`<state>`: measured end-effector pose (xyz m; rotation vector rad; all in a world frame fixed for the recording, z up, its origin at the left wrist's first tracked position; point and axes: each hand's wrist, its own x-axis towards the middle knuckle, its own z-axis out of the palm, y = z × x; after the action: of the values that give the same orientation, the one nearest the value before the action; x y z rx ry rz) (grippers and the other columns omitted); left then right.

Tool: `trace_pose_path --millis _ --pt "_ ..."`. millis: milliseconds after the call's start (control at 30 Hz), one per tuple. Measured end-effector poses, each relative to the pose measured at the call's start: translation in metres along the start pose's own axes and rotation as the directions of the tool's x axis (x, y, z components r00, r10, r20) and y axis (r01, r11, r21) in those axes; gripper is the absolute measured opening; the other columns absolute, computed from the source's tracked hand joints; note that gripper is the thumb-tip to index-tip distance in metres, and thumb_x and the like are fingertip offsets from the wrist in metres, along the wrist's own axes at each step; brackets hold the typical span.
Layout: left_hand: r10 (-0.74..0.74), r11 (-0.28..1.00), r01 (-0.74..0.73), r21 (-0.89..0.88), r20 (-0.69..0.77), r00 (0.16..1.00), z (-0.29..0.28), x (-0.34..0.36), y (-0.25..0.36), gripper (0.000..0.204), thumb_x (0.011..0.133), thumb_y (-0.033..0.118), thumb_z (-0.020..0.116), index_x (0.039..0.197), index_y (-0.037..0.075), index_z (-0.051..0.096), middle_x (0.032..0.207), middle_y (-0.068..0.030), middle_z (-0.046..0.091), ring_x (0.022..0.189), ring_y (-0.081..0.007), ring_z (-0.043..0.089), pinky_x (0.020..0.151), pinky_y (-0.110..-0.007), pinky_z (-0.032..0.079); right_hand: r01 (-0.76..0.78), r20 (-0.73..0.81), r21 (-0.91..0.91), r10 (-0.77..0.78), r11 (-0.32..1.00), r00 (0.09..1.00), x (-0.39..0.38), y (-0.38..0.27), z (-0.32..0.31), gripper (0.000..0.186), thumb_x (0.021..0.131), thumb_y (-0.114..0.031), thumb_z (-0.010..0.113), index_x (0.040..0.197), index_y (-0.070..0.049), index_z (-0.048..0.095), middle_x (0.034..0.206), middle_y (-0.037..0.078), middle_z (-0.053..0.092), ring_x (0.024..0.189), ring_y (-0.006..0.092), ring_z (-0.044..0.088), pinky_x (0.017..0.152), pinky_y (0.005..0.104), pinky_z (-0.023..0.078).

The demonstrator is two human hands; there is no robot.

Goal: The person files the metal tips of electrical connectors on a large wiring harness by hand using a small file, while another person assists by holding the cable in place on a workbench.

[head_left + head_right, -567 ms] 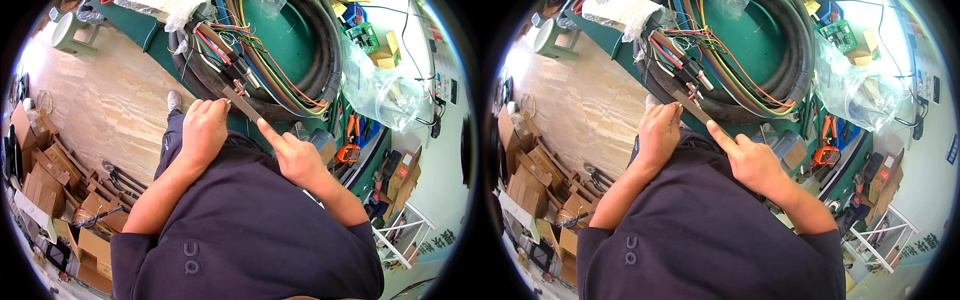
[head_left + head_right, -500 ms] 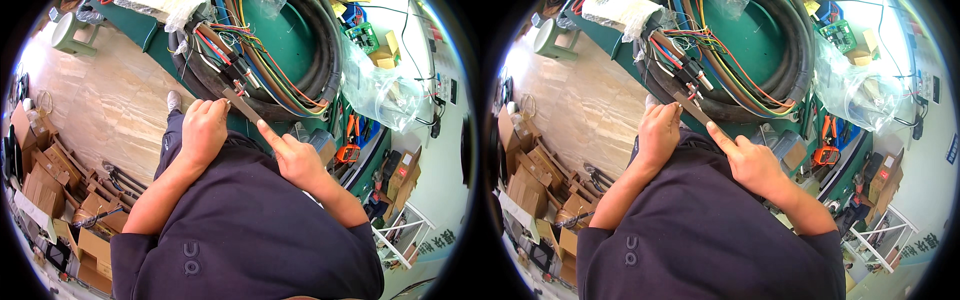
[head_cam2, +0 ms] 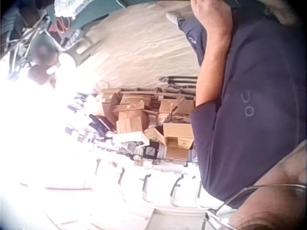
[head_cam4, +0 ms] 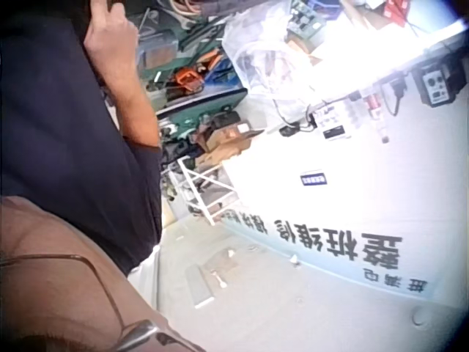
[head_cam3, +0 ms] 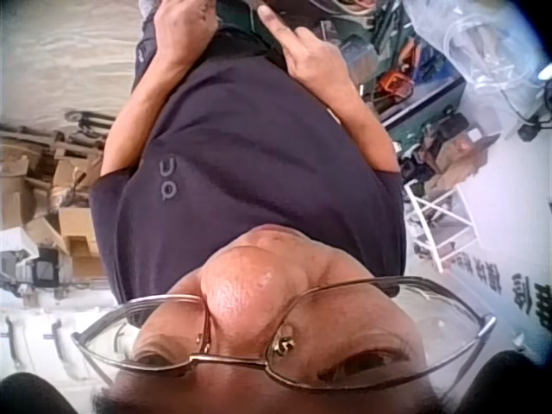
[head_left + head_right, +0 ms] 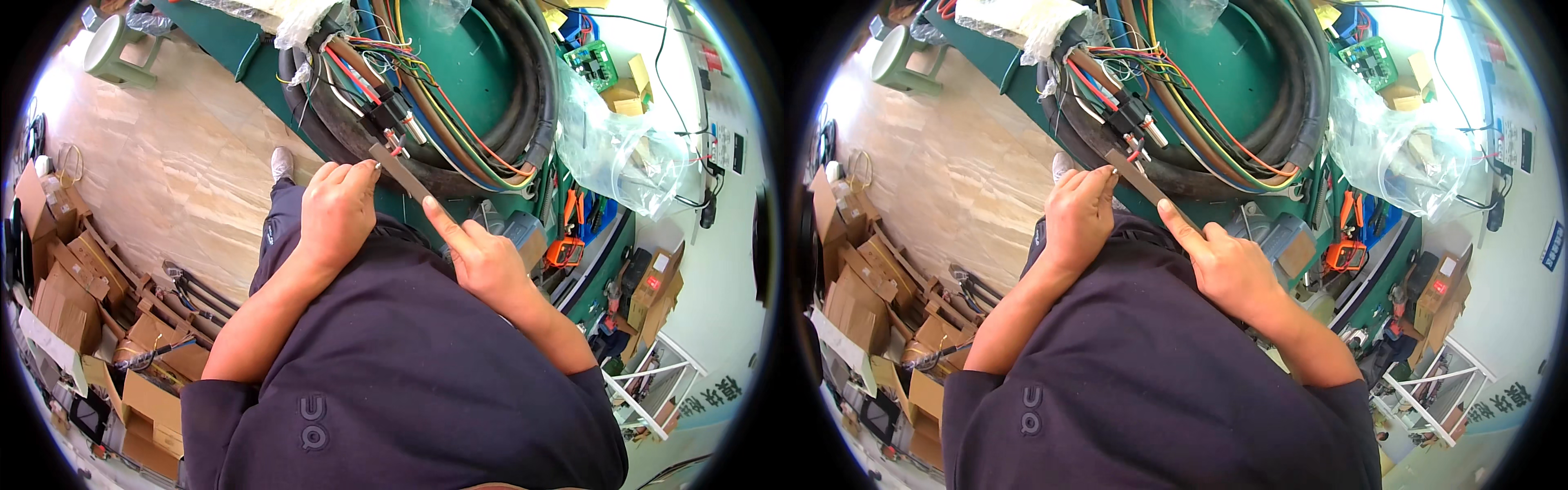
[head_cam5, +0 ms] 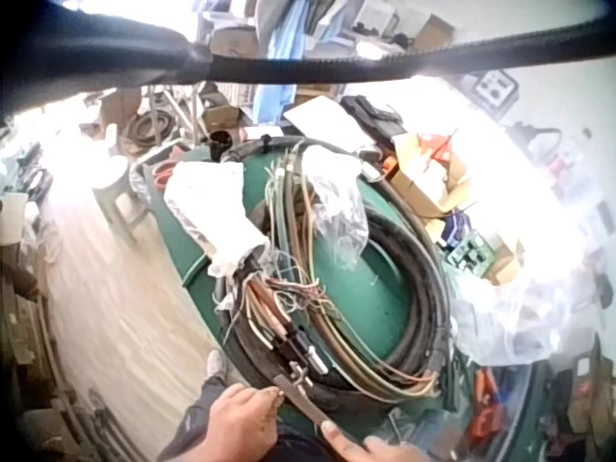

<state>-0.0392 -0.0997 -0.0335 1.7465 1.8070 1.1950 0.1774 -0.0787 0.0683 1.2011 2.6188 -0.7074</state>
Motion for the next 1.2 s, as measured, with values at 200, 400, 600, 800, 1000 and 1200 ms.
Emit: trace_pose_path --millis 200,400,600,800,1000,1200 --pt "0.009 1.0 -0.009 0.026 -0.001 1.0 0.001 -0.001 0.004 0.011 0.084 0.002 0.072 0.095 0.003 0.069 0.075 -0.0106 0.065 0.069 -0.0297 0.061 0.067 -0.039 0.051 0.029 -0.109 0.043 -0.024 0.999 0.994 0.042 -0.005 0.008 0.072 0.089 -0.004 0.059 0.158 -0.022 0.044 0.075 0.014 0.055 0.055 0.0357 0.061 0.055 0.0477 0.052" --pt "-0.019 1.0 0.02 0.022 -0.014 1.0 0.002 0.0 0.001 0.006 0.088 0.004 0.073 0.094 0.002 0.072 0.076 -0.0116 0.067 0.066 -0.0315 0.06 0.063 -0.041 0.05 0.018 -0.075 0.071 -0.013 0.997 0.997 0.004 -0.001 -0.006 0.077 0.088 0.0 0.058 0.159 -0.025 0.043 0.069 0.01 0.044 0.051 0.0332 0.056 0.052 0.0469 0.049" --pt "0.053 0.996 -0.051 0.072 -0.027 0.998 0.003 0.0 -0.002 0.009 0.083 0.004 0.073 0.091 0.004 0.068 0.071 -0.0089 0.062 0.067 -0.0278 0.059 0.065 -0.039 0.05 0.009 -0.091 0.021 -0.007 1.0 0.996 0.022 -0.004 0.011 0.074 0.089 -0.003 0.059 0.158 -0.024 0.044 0.071 0.012 0.048 0.053 0.0346 0.058 0.053 0.0477 0.05" --pt "0.069 0.993 -0.065 0.098 -0.036 0.997 0.003 -0.002 -0.002 0.01 0.084 0.005 0.073 0.092 0.005 0.068 0.069 -0.0069 0.059 0.067 -0.0264 0.059 0.065 -0.038 0.049 0.036 -0.113 0.085 -0.026 0.996 0.993 0.023 -0.005 -0.005 0.072 0.09 -0.002 0.058 0.158 -0.022 0.044 0.07 0.012 0.047 0.053 0.0356 0.058 0.053 0.0476 0.05" --pt "0.095 0.992 -0.092 0.085 -0.037 0.995 0.002 0.0 0.001 0.011 0.085 0.003 0.074 0.095 0.003 0.069 0.074 -0.0087 0.065 0.065 -0.0274 0.058 0.063 -0.038 0.048 -0.008 -0.071 0.048 0.011 0.999 0.997 0.0 -0.001 0.001 0.072 0.09 -0.002 0.058 0.158 -0.022 0.044 0.071 0.013 0.048 0.054 0.0359 0.058 0.053 0.0478 0.05" --pt "0.145 0.985 -0.142 0.096 -0.026 0.989 0.002 -0.001 -0.005 0.016 0.083 0.0 0.074 0.098 0.003 0.069 0.074 -0.0075 0.063 0.066 -0.0266 0.058 0.062 -0.038 0.048 0.067 -0.194 0.171 -0.033 0.983 0.98 0.039 -0.007 0.0 0.068 0.092 0.005 0.06 0.156 -0.015 0.048 0.072 0.012 0.048 0.058 0.0325 0.051 0.059 0.0432 0.047"
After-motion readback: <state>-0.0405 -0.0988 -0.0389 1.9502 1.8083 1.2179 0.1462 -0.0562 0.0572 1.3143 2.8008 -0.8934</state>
